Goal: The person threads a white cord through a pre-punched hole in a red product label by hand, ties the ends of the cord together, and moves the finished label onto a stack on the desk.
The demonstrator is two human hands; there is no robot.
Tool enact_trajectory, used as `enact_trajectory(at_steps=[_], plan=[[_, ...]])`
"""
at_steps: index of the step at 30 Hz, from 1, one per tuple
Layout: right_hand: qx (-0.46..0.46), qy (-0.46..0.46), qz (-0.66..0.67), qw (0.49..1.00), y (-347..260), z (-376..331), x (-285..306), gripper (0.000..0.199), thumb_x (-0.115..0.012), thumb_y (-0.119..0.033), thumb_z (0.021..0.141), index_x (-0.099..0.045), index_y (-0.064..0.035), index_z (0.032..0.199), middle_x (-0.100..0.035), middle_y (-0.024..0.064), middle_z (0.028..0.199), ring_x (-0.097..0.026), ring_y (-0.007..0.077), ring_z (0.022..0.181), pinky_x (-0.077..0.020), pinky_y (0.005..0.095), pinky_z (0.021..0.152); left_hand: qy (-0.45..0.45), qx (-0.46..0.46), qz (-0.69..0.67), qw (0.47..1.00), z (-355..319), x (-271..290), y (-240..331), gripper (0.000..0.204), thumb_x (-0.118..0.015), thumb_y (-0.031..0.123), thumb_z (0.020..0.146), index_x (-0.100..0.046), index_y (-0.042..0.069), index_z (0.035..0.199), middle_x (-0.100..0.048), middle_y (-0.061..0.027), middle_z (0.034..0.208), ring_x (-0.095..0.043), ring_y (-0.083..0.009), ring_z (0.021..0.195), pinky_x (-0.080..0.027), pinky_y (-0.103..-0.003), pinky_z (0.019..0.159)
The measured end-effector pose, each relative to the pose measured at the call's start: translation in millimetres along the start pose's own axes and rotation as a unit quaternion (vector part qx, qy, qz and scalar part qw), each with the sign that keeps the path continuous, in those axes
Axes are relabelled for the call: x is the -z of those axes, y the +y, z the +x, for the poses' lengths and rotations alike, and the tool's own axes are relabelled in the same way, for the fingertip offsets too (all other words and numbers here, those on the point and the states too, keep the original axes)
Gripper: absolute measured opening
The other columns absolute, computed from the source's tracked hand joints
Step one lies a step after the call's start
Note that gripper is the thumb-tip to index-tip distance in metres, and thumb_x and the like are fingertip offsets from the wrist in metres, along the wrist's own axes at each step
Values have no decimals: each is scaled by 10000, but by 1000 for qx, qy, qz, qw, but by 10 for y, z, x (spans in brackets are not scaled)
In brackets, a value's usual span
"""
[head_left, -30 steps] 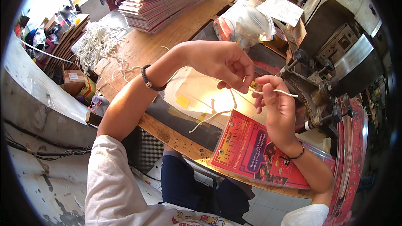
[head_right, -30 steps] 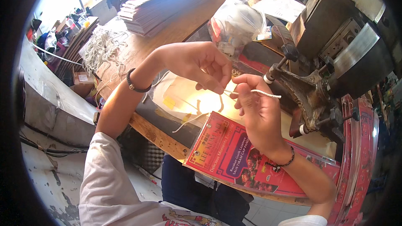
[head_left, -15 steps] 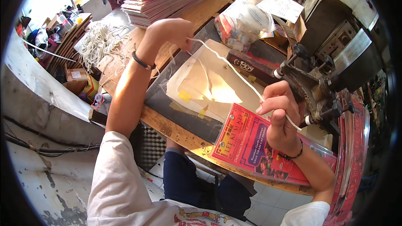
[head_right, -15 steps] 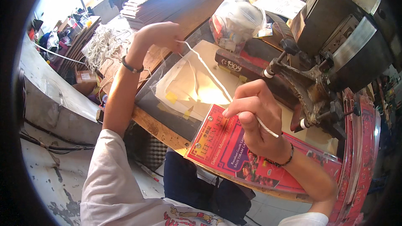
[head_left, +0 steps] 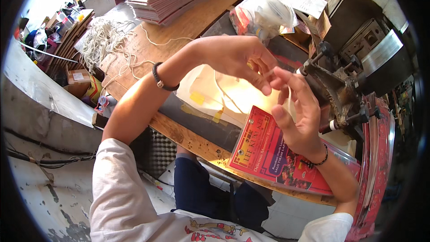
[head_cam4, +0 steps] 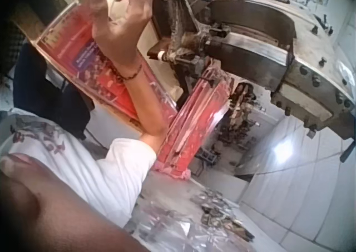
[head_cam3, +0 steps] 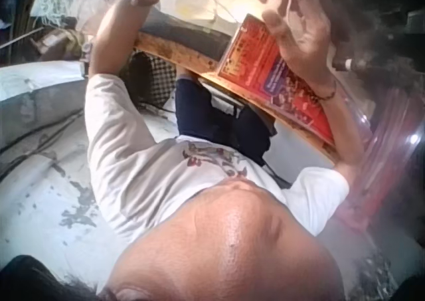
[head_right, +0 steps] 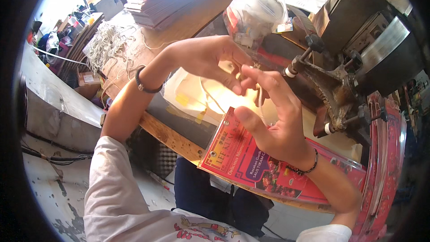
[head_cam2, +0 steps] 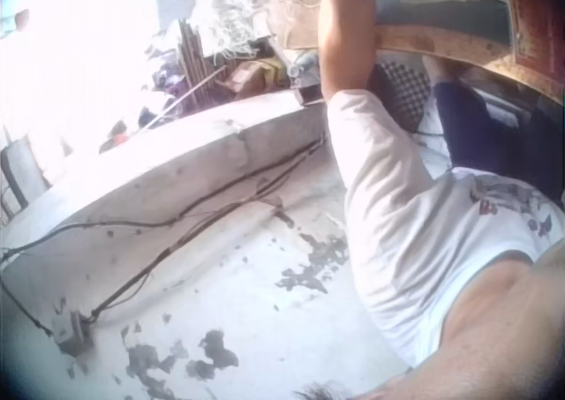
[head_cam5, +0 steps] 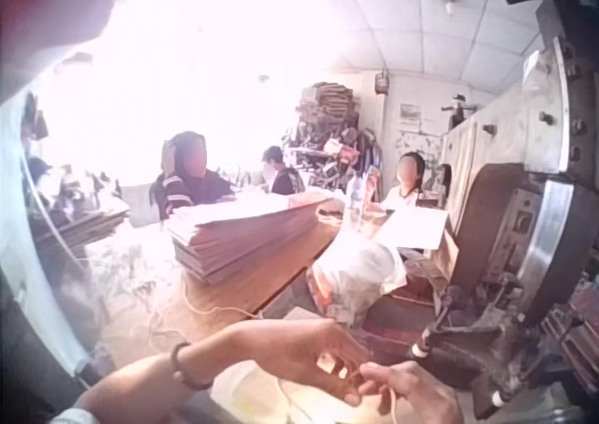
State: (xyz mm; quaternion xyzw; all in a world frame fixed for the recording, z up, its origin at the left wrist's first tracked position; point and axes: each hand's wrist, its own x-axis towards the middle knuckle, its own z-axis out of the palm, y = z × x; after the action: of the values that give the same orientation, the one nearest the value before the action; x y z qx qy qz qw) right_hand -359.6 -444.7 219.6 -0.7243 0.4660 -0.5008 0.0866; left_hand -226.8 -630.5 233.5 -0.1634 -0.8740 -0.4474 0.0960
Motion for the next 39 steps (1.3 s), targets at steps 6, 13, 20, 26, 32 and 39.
enact_trajectory(at_steps=[6, 13, 20, 26, 32, 39], plan=[[-59, -30, 23, 998, -78, -1, 30, 346, -510, -174, 1019, -575, -21, 1322, -662, 89, 1013, -526, 57, 656, -467, 222, 616, -7, 147, -69, 987, -90, 148, -58, 366, -600, 379, 973, -740, 42, 960, -463, 59, 584, -434, -47, 551, -357, -243, 505], [-250, -19, 180, 951, -96, 11, -19, 428, -579, -162, 993, -454, 16, 1362, -724, 113, 967, -629, 84, 776, -517, 237, 735, 116, 118, 15, 986, -169, 314, -36, 413, -563, 409, 991, -756, 48, 945, -343, 91, 583, -304, -38, 548, -245, -245, 486], [-228, -50, 158, 959, 126, -44, -13, 235, -682, -161, 926, -663, 48, 1029, -714, 92, 963, -624, 78, 807, -509, 233, 757, 249, 4, 171, 953, -122, 340, -185, 242, -683, 305, 913, -742, 72, 936, -532, 31, 678, -480, -88, 643, -376, -256, 554], [-189, -35, 163, 968, 51, -58, -32, 149, -697, -106, 895, -695, 25, 964, -703, 73, 949, -593, 69, 745, -480, 230, 676, 220, 4, 301, 928, -90, 259, 17, 120, -746, 124, 823, -729, 33, 900, -645, -45, 723, -621, -144, 699, -515, -293, 653], [-99, -96, 133, 982, 79, -40, -2, 115, -694, -42, 858, -698, 22, 952, -701, 68, 892, -579, 71, 663, -476, 238, 639, -299, 251, -79, 917, -106, 160, 111, 246, -710, 200, 889, -724, -9, 1018, -718, -63, 783, -593, -68, 579, -472, -215, 486], [-152, -123, 119, 973, -9, -28, -1, 139, -700, -19, 835, -701, -24, 974, -697, 65, 855, -574, 85, 611, -469, 237, 569, -396, 275, -191, 855, -36, -15, -67, 339, -709, 251, 902, -669, 16, 1143, -700, -78, 753, -564, -82, 531, -416, -211, 415]])
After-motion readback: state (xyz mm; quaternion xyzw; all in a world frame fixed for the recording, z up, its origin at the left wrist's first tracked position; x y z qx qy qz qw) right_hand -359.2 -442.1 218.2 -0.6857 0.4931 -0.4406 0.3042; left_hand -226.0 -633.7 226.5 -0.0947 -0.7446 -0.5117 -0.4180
